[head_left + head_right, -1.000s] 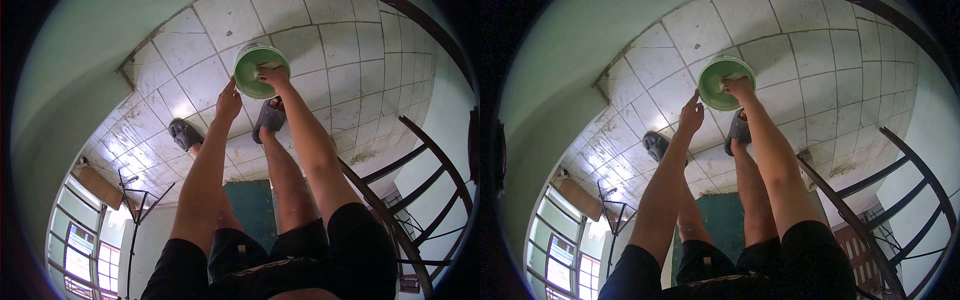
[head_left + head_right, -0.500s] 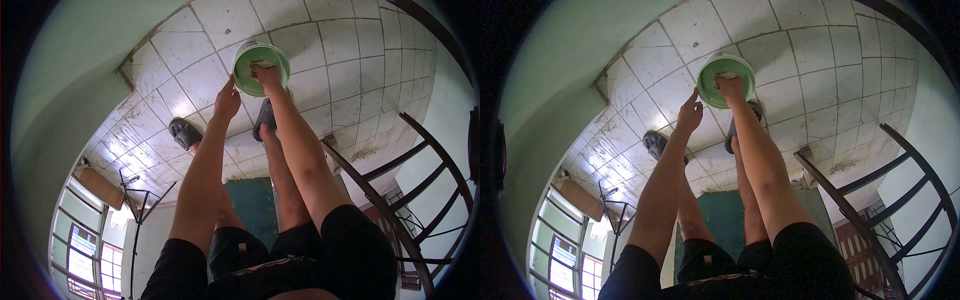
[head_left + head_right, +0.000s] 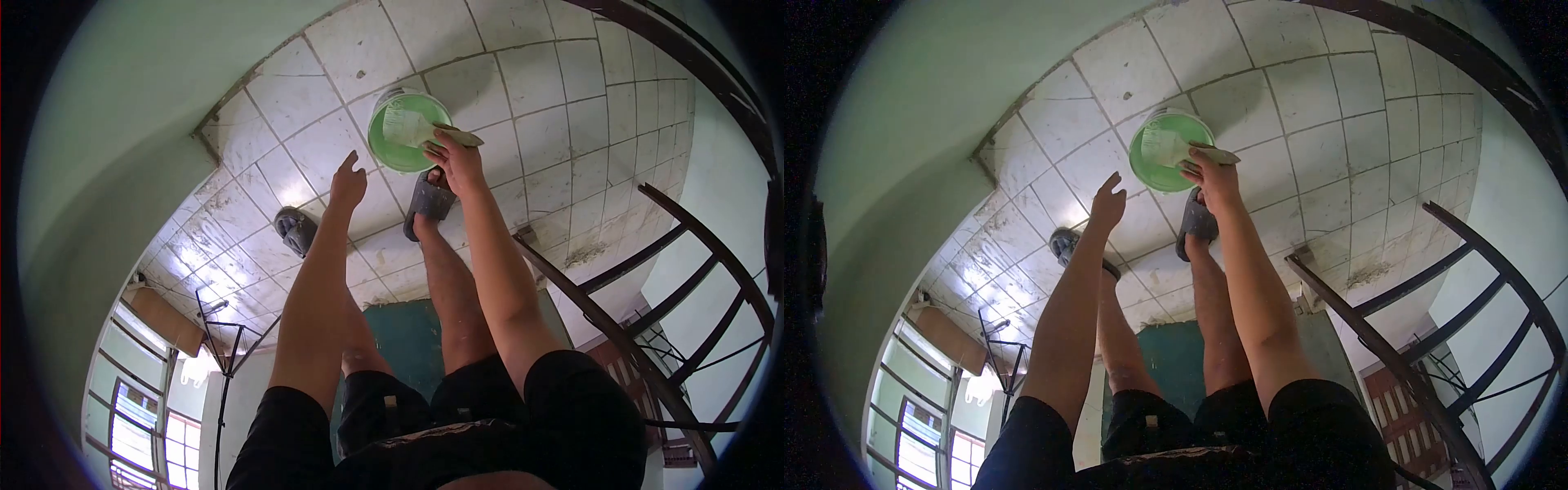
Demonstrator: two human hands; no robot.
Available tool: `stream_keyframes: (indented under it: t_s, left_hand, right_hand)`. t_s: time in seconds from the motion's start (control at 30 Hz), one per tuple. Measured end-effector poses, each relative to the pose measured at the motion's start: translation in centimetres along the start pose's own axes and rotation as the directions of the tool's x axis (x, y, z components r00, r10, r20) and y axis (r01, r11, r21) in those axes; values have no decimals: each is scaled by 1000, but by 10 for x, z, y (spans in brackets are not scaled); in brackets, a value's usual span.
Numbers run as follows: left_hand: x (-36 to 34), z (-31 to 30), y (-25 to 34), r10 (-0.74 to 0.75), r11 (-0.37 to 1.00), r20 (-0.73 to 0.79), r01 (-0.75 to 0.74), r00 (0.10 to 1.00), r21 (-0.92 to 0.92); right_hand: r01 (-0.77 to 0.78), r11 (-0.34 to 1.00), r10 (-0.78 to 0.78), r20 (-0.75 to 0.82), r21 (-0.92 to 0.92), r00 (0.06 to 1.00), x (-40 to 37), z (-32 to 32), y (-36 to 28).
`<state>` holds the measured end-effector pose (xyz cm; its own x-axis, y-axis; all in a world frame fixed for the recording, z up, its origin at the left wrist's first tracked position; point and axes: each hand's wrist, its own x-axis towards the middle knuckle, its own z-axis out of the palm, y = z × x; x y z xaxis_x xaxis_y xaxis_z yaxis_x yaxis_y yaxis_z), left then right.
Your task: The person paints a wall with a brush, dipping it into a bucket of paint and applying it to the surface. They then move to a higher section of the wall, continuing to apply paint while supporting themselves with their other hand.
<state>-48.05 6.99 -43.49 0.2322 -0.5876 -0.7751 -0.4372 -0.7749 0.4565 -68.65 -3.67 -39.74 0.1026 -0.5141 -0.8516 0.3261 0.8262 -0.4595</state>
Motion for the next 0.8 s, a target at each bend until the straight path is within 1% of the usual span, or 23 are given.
stream_keyframes:
  t_s: [0.03, 0.07, 0.13, 0.17, 0.23, 0.37, 0.4, 0.43, 0.47, 0.5, 0.53, 0.57, 0.6, 0.63, 0.67, 0.7, 0.73, 0.77, 0.8]
  left_hand:
    - [-1, 0, -4, 17, 1000, -38, -18, 999, -18]
    - [0, 0, -8, 19, 1000, -39, -20, 999, -17]
    - [2, -1, -16, 38, 989, -21, -41, 999, -140]
    - [4, 2, -19, 39, 989, -20, -42, 999, -138]
    - [5, 6, -19, -8, 958, 36, 18, 999, -286]
    - [7, 19, -18, 11, 952, 79, 14, 997, -307]
    - [10, 23, -21, 58, 958, 95, -29, 994, -285]
    - [11, 26, -25, 105, 962, 109, -73, 988, -262]
    - [12, 29, -28, 105, 963, 108, -74, 989, -261]
    - [11, 33, -26, 59, 970, 107, -32, 992, -240]
    - [10, 36, -23, 14, 976, 107, 10, 994, -220]
    - [10, 38, -22, 15, 976, 107, 9, 994, -219]
    - [12, 42, -24, -14, 979, 79, 29, 997, -203]
    - [12, 46, -28, -46, 981, 51, 55, 998, -187]
    - [13, 50, -34, -51, 981, 51, 60, 997, -185]
    - [16, 54, -40, -12, 982, 37, 18, 999, -189]
    - [17, 55, -43, 5, 982, 30, 0, 1000, -186]
    - [19, 55, -45, 22, 983, 23, -18, 999, -184]
    - [18, 53, -43, 39, 982, 40, -31, 998, -187]
  right_hand:
    - [-8, 998, 8, 7, 61, 1000, -5, -3, -3]
    - [-19, 992, 17, 13, 122, 1000, -9, -6, -6]
    - [-39, 988, 39, 7, 149, 999, -14, -14, -10]
    - [-62, 982, 63, 1, 176, 998, -15, -16, -9]
    - [-63, 983, 65, -8, 172, 998, -14, -21, -4]
    - [-57, 986, 64, -43, 155, 997, -6, -27, 12]
    - [-60, 986, 68, -48, 155, 997, -7, -26, 17]
    - [-22, 993, 33, -92, 117, 995, -7, -23, 22]
    - [16, 997, -6, -131, 77, 991, -5, -19, 27]
    - [15, 997, -5, -128, 78, 992, -1, -15, 33]
    - [48, 993, -61, -129, -105, 990, 2, -10, 40]
    - [80, 955, -118, -120, -284, 986, 7, -7, 45]
    - [82, 956, -119, -120, -283, 986, 19, -8, 57]
    - [201, 870, -237, -26, -450, 971, 37, -13, 72]
    - [316, 744, -330, 88, -589, 940, 51, -14, 82]
    - [286, 758, -308, 65, -586, 949, 60, -13, 84]
    - [282, 762, -303, 65, -583, 951, 56, -1, 71]
    - [133, 917, -160, -40, -377, 986, 55, 8, 55]
    - [-23, 991, 9, -106, -135, 994, 55, 15, 44]
